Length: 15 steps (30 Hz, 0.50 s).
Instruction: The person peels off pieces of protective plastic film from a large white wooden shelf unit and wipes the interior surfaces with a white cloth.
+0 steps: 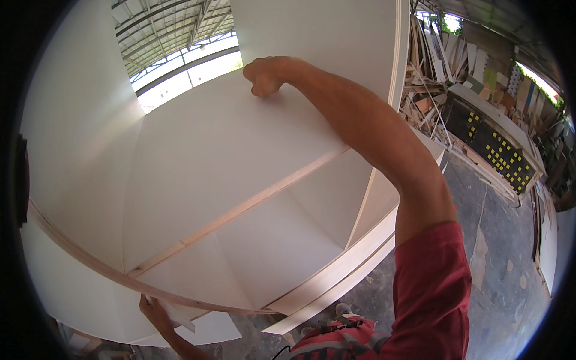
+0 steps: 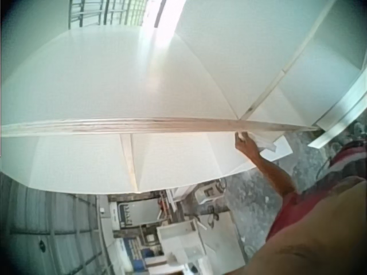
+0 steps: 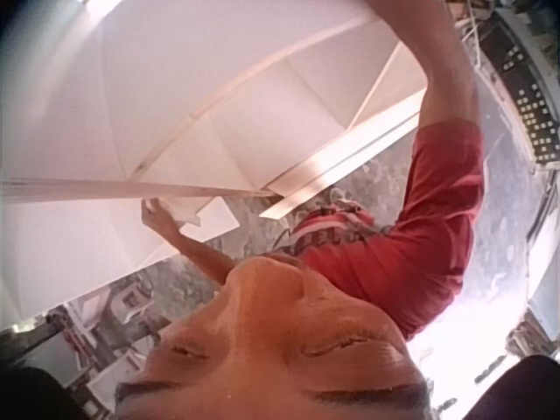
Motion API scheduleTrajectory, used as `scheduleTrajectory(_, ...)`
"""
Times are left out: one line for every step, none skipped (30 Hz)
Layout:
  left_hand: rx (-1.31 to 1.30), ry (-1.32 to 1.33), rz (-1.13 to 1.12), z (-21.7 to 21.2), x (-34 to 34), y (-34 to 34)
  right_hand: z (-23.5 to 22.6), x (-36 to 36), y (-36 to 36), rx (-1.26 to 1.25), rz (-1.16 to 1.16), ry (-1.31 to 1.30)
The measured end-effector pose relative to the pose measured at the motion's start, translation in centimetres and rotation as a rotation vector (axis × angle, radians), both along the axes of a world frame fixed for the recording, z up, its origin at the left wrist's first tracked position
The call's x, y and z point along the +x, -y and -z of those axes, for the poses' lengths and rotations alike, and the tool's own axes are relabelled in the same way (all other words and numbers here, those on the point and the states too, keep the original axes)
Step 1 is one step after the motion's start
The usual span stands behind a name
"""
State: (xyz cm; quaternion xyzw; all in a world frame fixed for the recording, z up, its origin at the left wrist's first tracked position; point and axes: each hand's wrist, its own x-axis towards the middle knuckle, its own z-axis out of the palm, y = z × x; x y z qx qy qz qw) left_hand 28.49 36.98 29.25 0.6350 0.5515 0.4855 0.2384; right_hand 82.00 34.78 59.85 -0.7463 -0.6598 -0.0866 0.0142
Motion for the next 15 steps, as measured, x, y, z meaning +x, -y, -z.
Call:
scheduleTrajectory(-0.016, -0.009, 0.0, 0.0, -0.2, -0.1, -0.1, -0.4, 0.3, 0.028, 0.019, 0.021)
scheduleTrajectory(-0.033, -0.017, 0.0, 0.0, -0.5, -0.2, 0.0, -0.1, 0.3, 0.054, 0.027, -0.014)
scheduleTrajectory(-0.047, -0.021, 0.008, -0.1, -0.4, -0.3, -0.4, 0.6, 0.5, 0.082, 0.044, -0.045)
scheduleTrajectory(-0.034, -0.008, 0.014, -0.1, -0.2, -0.3, -0.6, 1.3, 0.7, 0.11, 0.061, -0.075)
scheduleTrajectory(-0.022, 0.005, 0.021, -0.2, 0.1, -0.3, -0.5, 1.9, 0.7, 0.138, 0.09, -0.096)
scheduleTrajectory(-0.009, 0.018, 0.025, -0.2, 0.2, -0.3, -0.5, 2.1, 0.8, 0.166, 0.117, -0.116)
scheduleTrajectory(0.0, 0.018, 0.027, -0.1, 0.2, -0.4, -0.5, 2.2, 0.9, 0.194, 0.144, -0.136)
scheduleTrajectory(0.009, 0.018, 0.029, 0.1, 0.2, -0.5, -0.6, 2.4, 0.9, 0.167, 0.181, -0.185)
scheduleTrajectory(0.018, 0.015, 0.027, 0.2, 0.1, -0.6, -0.8, 1.9, 0.9, 0.139, 0.212, -0.238)
scheduleTrajectory(-0.002, 0.027, 0.032, 0.1, -0.1, -0.6, -0.9, 1.3, 0.9, 0.11, 0.244, -0.29)
scheduleTrajectory(-0.023, 0.04, 0.037, 0.0, -0.2, -0.5, -1.0, 0.7, 0.9, 0.077, 0.265, -0.308)
scheduleTrajectory(-0.043, 0.054, 0.045, -0.1, -0.3, -0.4, -1.0, 0.2, 0.9, 0.045, 0.288, -0.324)
scheduleTrajectory(-0.052, 0.044, 0.032, -0.1, -0.3, -0.4, -1.1, -0.2, 1.0, 0.013, 0.31, -0.341)
scheduleTrajectory(-0.062, 0.034, 0.019, -0.1, -0.3, -0.3, -0.9, -0.3, 1.1, 0.001, 0.276, -0.298)
scheduleTrajectory(-0.072, 0.024, 0.005, 0.0, -0.4, -0.3, -0.7, -0.2, 1.2, -0.011, 0.243, -0.254)
